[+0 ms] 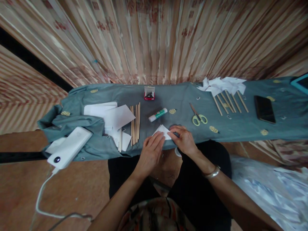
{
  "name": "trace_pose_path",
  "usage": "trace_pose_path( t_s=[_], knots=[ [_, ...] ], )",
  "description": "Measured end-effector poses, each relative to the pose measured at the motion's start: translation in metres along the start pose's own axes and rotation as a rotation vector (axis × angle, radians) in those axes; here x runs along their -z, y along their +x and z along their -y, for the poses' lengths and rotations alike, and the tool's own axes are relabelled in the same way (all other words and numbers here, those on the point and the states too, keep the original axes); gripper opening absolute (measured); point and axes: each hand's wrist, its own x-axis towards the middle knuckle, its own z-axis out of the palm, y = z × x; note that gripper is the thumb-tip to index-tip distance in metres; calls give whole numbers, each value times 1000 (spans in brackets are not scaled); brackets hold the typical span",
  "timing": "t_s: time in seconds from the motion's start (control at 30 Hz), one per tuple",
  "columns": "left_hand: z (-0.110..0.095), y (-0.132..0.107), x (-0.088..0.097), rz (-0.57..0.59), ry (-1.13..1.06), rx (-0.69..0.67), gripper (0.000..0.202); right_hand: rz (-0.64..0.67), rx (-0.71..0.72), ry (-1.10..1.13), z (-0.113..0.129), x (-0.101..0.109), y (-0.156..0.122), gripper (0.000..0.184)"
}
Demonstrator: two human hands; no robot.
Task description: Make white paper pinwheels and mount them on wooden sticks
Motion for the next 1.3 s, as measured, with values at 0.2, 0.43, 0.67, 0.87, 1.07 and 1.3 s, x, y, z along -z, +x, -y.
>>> trace_pose_path(
  t_s=[0.2,0.43,0.67,0.87,1.07,1.3],
  knots=[
    [-1,-2,-7,80,32,23,45,-34,19,-81,0,-6,2,12],
    [1,-1,-9,89,30,37,44,-46,10,-97,0,-8,4,9],
    [1,-1,-10,88,33,48,44,-30,8,-96,-1,-8,7,9],
    [1,-1,-11,104,42,55,44,-62,16,-102,-1,-10,7,11],
    [0,0,-10,119,69,54,44,-84,44,-120,2,-11,-1,12],
    [-1,0,-10,125,96,54,45,-114,34,-115,7,-19,-20,32]
  ],
)
